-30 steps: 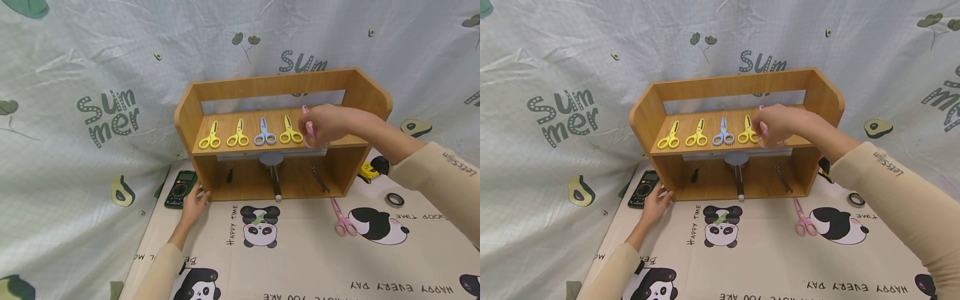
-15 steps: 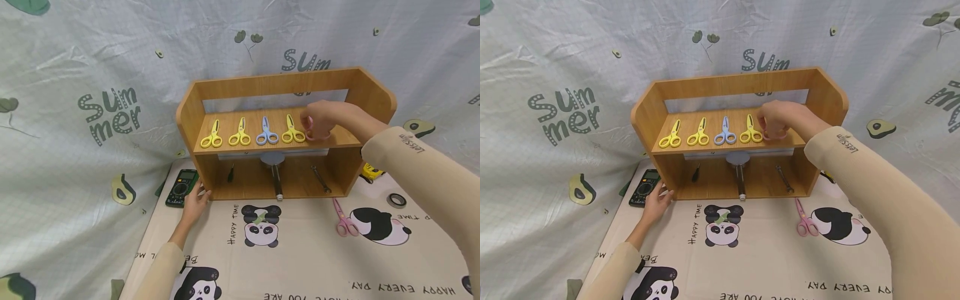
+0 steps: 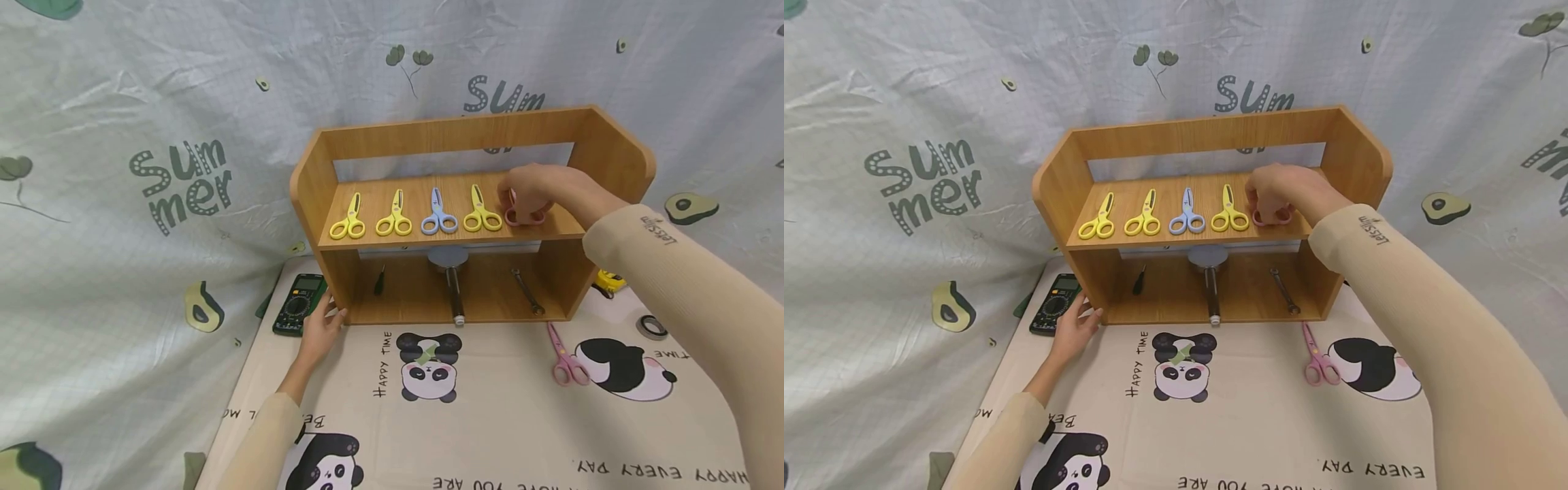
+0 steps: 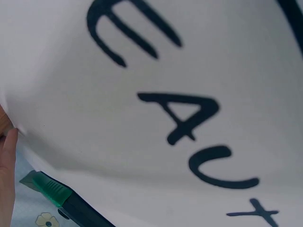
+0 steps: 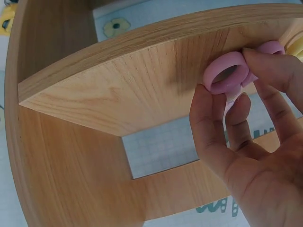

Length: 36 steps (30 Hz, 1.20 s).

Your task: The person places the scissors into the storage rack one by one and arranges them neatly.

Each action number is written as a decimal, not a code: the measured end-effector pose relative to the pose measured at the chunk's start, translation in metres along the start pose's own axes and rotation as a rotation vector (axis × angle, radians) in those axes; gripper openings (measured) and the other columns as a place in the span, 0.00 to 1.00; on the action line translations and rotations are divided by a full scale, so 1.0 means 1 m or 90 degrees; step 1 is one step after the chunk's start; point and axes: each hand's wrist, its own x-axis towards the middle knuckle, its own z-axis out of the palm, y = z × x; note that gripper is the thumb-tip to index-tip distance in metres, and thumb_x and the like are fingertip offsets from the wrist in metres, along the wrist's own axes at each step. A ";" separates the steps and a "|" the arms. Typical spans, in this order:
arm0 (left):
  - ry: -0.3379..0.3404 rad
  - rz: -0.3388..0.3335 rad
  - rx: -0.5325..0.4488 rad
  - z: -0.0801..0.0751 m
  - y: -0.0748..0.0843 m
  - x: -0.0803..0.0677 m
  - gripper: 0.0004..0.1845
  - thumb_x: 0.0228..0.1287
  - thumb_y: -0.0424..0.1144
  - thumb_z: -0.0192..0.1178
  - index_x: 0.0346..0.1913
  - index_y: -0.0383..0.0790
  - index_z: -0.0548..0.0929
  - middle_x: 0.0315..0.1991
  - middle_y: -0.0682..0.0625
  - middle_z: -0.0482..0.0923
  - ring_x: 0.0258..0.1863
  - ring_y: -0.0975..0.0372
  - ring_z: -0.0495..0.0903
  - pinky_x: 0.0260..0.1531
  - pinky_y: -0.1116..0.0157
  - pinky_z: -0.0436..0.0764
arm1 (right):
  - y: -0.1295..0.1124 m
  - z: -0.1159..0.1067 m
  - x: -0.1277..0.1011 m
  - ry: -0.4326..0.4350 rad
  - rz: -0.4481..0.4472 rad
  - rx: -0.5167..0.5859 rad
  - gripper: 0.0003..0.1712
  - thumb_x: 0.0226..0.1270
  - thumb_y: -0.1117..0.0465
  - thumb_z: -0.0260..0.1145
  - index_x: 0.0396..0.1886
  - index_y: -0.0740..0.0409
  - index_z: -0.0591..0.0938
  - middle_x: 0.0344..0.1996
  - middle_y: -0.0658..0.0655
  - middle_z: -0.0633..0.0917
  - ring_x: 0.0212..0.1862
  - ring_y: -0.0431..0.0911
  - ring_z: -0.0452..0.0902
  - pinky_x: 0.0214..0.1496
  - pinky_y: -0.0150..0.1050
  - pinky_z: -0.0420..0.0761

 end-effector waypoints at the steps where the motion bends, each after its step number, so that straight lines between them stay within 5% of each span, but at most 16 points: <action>1: 0.002 0.004 -0.001 0.000 0.000 0.000 0.37 0.75 0.31 0.61 0.82 0.42 0.60 0.75 0.33 0.69 0.67 0.40 0.79 0.54 0.48 0.88 | 0.000 0.000 0.000 -0.003 0.003 0.002 0.17 0.60 0.71 0.67 0.49 0.58 0.81 0.40 0.61 0.79 0.32 0.49 0.78 0.30 0.36 0.78; 18: -0.003 0.002 -0.001 -0.001 -0.001 0.001 0.37 0.76 0.32 0.61 0.83 0.42 0.58 0.76 0.34 0.67 0.68 0.40 0.78 0.55 0.47 0.88 | -0.008 0.000 -0.003 -0.011 0.032 0.018 0.21 0.58 0.76 0.66 0.51 0.59 0.80 0.43 0.63 0.78 0.33 0.49 0.78 0.33 0.36 0.83; 36: -0.008 -0.010 0.000 -0.001 -0.001 0.000 0.37 0.76 0.33 0.61 0.82 0.45 0.60 0.76 0.36 0.68 0.67 0.40 0.79 0.54 0.48 0.88 | -0.007 -0.003 -0.009 -0.007 0.029 -0.008 0.26 0.55 0.74 0.68 0.55 0.58 0.79 0.36 0.60 0.80 0.34 0.50 0.77 0.33 0.37 0.77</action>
